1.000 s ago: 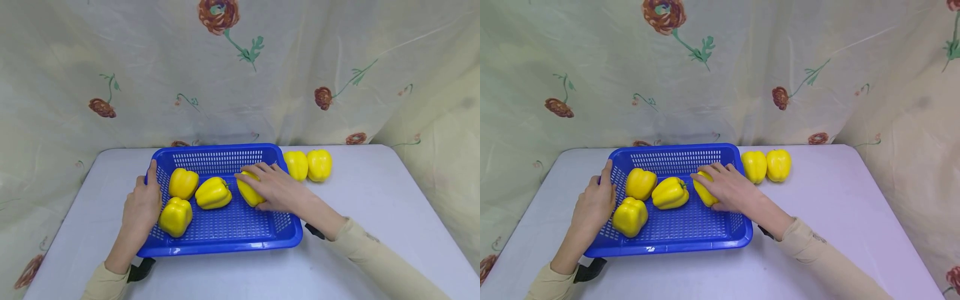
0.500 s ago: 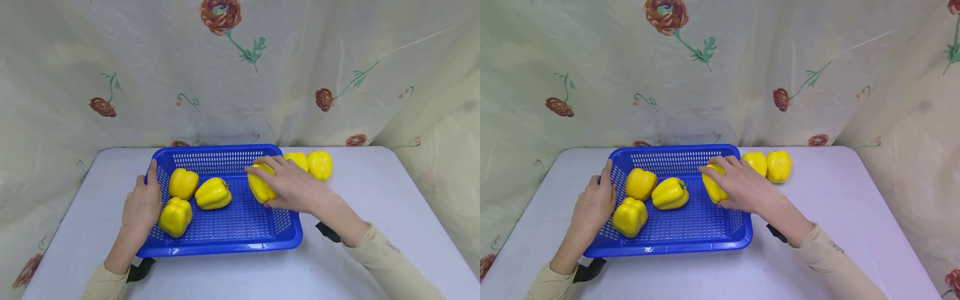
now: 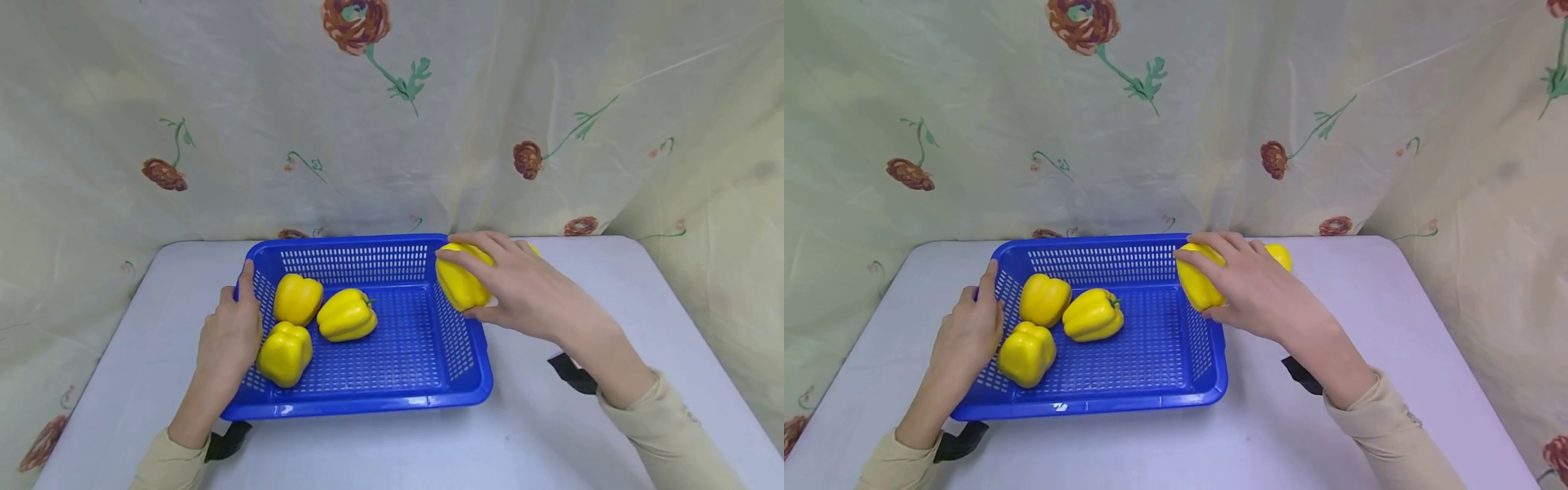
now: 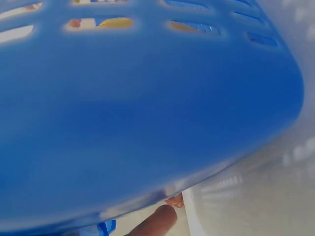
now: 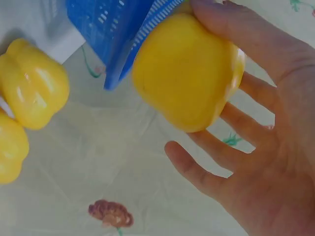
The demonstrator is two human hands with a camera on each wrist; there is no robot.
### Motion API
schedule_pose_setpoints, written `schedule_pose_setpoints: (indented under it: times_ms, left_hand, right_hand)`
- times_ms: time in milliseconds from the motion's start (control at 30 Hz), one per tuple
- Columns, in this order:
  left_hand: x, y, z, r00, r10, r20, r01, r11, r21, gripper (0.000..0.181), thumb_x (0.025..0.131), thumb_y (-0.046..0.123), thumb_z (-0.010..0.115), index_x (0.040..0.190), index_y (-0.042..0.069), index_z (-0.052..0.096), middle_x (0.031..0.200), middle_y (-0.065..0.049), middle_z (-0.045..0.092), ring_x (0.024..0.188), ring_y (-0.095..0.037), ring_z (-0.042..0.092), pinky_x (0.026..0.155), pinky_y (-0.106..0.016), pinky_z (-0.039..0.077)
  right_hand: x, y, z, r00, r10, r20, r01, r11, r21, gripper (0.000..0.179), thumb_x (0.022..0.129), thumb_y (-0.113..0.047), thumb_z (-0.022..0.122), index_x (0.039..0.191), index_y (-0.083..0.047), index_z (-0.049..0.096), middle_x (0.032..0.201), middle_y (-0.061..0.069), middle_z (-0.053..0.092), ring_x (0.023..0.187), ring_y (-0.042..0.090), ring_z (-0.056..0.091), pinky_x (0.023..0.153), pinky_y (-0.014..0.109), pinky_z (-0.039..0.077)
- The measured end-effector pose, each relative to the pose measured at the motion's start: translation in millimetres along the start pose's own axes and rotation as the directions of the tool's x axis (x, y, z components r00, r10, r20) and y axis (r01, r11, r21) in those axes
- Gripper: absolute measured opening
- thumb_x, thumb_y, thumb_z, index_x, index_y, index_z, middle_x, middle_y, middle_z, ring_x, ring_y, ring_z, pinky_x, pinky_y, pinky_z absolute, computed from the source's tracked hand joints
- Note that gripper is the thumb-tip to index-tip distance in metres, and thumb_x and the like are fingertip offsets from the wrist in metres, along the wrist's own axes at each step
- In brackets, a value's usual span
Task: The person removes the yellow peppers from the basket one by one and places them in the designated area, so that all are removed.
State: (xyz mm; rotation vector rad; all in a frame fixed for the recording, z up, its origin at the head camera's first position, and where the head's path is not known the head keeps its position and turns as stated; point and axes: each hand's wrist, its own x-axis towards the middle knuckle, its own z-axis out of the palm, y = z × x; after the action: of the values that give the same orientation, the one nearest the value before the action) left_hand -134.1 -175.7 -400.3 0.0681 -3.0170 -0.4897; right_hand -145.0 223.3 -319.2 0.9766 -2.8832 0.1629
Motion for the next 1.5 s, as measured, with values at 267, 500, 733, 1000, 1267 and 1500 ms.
schedule_pose_setpoints:
  times_ms: [267, 500, 733, 1000, 1267, 1500]
  left_hand:
    - [0.7, -0.4, 0.2, 1.0, -0.001, -0.003, 0.001, 1.0, 0.0, 0.071, 0.109, 0.007, 0.054, 0.17, -0.002, 0.018, 0.128, -0.046, 0.056, 0.053, -0.033, 0.06, 0.053, -0.047, 0.063]
    - [0.0, 0.0, -0.6, 1.0, 0.001, 0.003, -0.001, 1.0, 0.0, 0.07, 0.11, 0.007, 0.053, 0.17, -0.002, 0.018, 0.128, -0.046, 0.056, 0.054, -0.035, 0.061, 0.053, -0.047, 0.064]
    - [0.0, -0.7, -0.4, 1.0, 0.008, -0.001, -0.008, 1.0, 0.0, 0.071, 0.109, 0.007, 0.053, 0.17, -0.002, 0.018, 0.126, -0.046, 0.057, 0.053, -0.033, 0.059, 0.051, -0.045, 0.062]
    - [-0.6, -0.9, -1.2, 1.0, 0.02, -0.008, -0.02, 1.0, -0.004, 0.071, 0.109, 0.006, 0.053, 0.169, -0.003, 0.018, 0.123, -0.045, 0.058, 0.051, -0.031, 0.057, 0.047, -0.041, 0.059]
    - [-0.6, -0.5, -1.2, 1.0, 0.018, -0.006, -0.018, 1.0, -0.008, 0.071, 0.109, 0.005, 0.053, 0.169, -0.003, 0.019, 0.122, -0.045, 0.057, 0.05, -0.03, 0.056, 0.045, -0.039, 0.057]
    - [-0.4, -0.3, -1.4, 1.0, 0.021, -0.009, -0.021, 1.0, -0.007, 0.071, 0.108, 0.005, 0.054, 0.169, -0.004, 0.019, 0.121, -0.045, 0.058, 0.049, -0.03, 0.056, 0.045, -0.039, 0.057]
  right_hand:
    - [-8.3, 20.1, -2.9, 0.998, 0.053, -0.024, -0.054, 0.998, -0.045, 0.089, 0.076, -0.02, 0.1, 0.154, -0.026, 0.056, 0.161, 0.01, 0.054, 0.147, 0.039, 0.049, 0.117, 0.067, 0.048]
    - [-19.1, 49.3, -3.1, 0.992, 0.12, -0.038, -0.121, 0.992, -0.038, 0.088, 0.076, -0.013, 0.099, 0.153, -0.019, 0.058, 0.162, 0.013, 0.053, 0.149, 0.041, 0.046, 0.118, 0.068, 0.048]
    - [-30.7, 83.4, 2.2, 0.979, 0.201, -0.029, -0.201, 0.979, -0.023, 0.093, 0.077, -0.01, 0.098, 0.158, -0.019, 0.053, 0.166, 0.015, 0.048, 0.152, 0.045, 0.041, 0.119, 0.079, 0.039]
    - [-39.7, 114.7, 7.6, 0.947, 0.32, 0.006, -0.32, 0.948, -0.001, 0.096, 0.079, -0.011, 0.096, 0.161, -0.017, 0.048, 0.167, 0.019, 0.045, 0.151, 0.051, 0.037, 0.116, 0.085, 0.034]
    - [-47.7, 138.3, 14.8, 0.937, 0.349, 0.019, -0.35, 0.936, 0.039, 0.097, 0.078, -0.008, 0.097, 0.161, -0.012, 0.046, 0.167, 0.023, 0.044, 0.151, 0.052, 0.036, 0.12, 0.083, 0.031]
    - [-51.7, 150.9, 22.3, 0.928, 0.371, 0.03, -0.372, 0.926, 0.065, 0.096, 0.078, -0.005, 0.095, 0.161, -0.011, 0.046, 0.167, 0.024, 0.043, 0.151, 0.052, 0.034, 0.121, 0.082, 0.032]
